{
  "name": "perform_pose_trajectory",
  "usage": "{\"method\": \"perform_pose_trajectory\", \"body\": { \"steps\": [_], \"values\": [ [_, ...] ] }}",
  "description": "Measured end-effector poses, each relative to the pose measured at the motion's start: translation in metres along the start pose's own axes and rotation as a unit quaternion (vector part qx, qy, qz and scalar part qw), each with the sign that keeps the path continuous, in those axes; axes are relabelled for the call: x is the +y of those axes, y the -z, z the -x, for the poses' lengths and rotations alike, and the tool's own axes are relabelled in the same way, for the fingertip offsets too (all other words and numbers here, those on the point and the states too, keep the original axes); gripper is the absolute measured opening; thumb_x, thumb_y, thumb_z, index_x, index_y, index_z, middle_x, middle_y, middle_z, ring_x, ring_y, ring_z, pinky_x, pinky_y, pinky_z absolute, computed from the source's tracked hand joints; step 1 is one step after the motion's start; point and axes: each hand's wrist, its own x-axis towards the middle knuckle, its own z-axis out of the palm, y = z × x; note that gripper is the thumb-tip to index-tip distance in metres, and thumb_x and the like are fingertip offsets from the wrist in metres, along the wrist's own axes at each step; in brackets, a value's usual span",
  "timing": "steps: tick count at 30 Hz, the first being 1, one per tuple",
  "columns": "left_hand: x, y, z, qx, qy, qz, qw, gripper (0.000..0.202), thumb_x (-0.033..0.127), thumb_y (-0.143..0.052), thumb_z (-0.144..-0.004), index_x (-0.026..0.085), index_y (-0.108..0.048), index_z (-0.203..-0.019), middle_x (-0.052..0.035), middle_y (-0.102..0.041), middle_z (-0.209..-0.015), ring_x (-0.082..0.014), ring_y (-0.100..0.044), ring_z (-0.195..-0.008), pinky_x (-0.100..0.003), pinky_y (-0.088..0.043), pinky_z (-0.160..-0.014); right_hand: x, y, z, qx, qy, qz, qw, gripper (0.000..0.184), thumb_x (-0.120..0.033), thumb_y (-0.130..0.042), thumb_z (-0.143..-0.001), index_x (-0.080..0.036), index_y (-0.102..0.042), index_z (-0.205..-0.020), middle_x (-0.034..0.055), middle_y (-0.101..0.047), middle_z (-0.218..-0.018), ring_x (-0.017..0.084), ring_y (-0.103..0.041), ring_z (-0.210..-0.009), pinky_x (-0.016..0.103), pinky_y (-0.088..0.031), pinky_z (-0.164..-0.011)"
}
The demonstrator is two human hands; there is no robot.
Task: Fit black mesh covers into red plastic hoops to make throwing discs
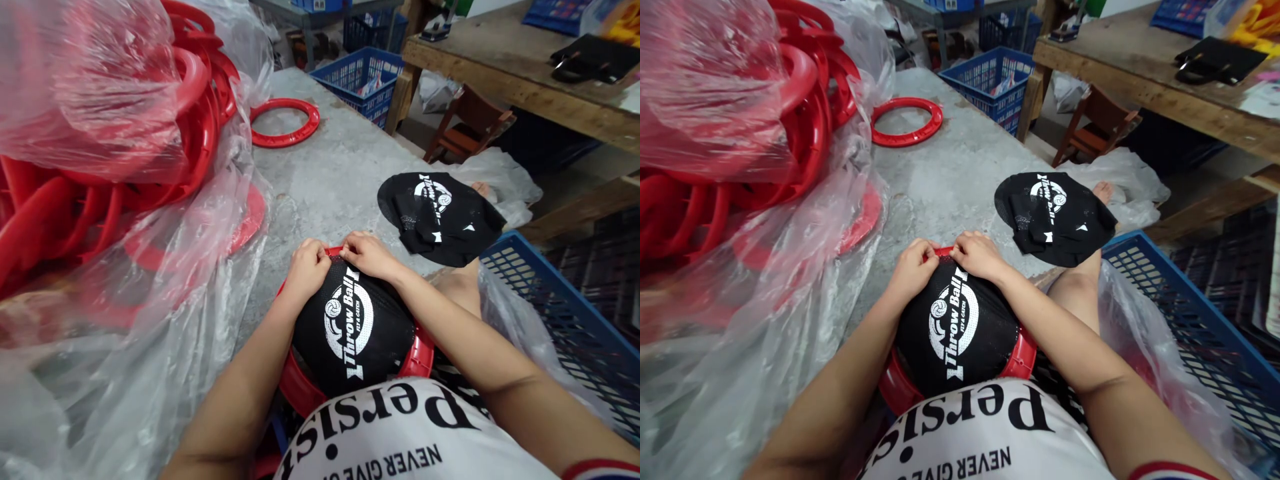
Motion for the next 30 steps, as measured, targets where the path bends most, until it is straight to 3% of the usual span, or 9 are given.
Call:
{"method": "perform_pose_trajectory", "body": {
  "steps": [7,16,20,24,28,30],
  "values": [
    [-0.002,0.002,0.000,-0.014,0.001,0.026,1.000,0.017,0.010,-0.055,-0.078,0.021,-0.052,-0.066,-0.0042,-0.067,-0.103,-0.0200,-0.063,-0.103,-0.037,-0.047,-0.099,0.001,0.000,-0.001,-0.004,0.006,0.006,1.000,0.015,-0.025,-0.054,-0.092,-0.019,-0.068,-0.087,0.0078,-0.069,-0.100,0.023,-0.056,-0.094,0.037,-0.040,-0.090],
    [-0.015,0.008,0.001,-0.042,0.001,0.117,0.992,0.009,0.018,-0.062,-0.080,0.021,-0.066,-0.072,-0.0050,-0.070,-0.112,-0.0204,-0.065,-0.110,-0.040,-0.046,-0.108,0.008,-0.001,-0.001,0.023,0.018,-0.074,0.997,0.012,-0.022,-0.056,-0.090,-0.019,-0.067,-0.086,0.0054,-0.070,-0.096,0.019,-0.060,-0.092,0.033,-0.043,-0.088],
    [-0.015,0.009,-0.002,-0.032,-0.003,0.126,0.991,0.018,0.015,-0.054,-0.080,0.021,-0.070,-0.076,-0.0046,-0.073,-0.108,-0.0193,-0.067,-0.107,-0.039,-0.047,-0.109,0.003,0.010,-0.007,-0.025,0.050,-0.058,0.997,0.012,-0.020,-0.057,-0.089,-0.019,-0.068,-0.085,0.0052,-0.070,-0.094,0.020,-0.061,-0.094,0.034,-0.043,-0.094],
    [-0.018,0.013,-0.003,-0.056,0.000,0.158,0.986,0.033,0.006,-0.043,-0.069,0.022,-0.069,-0.080,-0.0021,-0.076,-0.104,-0.0176,-0.068,-0.107,-0.037,-0.046,-0.111,-0.013,0.022,-0.016,-0.075,0.103,0.004,0.992,0.009,-0.019,-0.062,-0.085,-0.020,-0.071,-0.086,0.0080,-0.070,-0.102,0.024,-0.060,-0.103,0.037,-0.041,-0.100],
    [-0.020,0.018,0.000,-0.094,-0.013,0.156,0.983,0.022,0.010,-0.046,-0.070,0.021,-0.064,-0.076,-0.0025,-0.075,-0.107,-0.0199,-0.067,-0.107,-0.039,-0.049,-0.106,-0.020,0.019,-0.024,-0.139,0.129,-0.002,0.982,0.007,-0.015,-0.073,-0.073,-0.020,-0.069,-0.077,0.0062,-0.069,-0.098,0.025,-0.060,-0.104,0.036,-0.041,-0.100],
    [-0.020,0.020,0.003,-0.096,-0.014,0.126,0.987,0.015,0.014,-0.051,-0.070,0.022,-0.062,-0.077,-0.0033,-0.073,-0.110,-0.0213,-0.067,-0.106,-0.039,-0.051,-0.103,-0.017,0.011,-0.025,-0.131,0.119,-0.042,0.983,0.009,-0.013,-0.072,-0.072,-0.019,-0.067,-0.071,0.0047,-0.069,-0.093,0.022,-0.061,-0.100,0.034,-0.043,-0.097]
  ]
}}
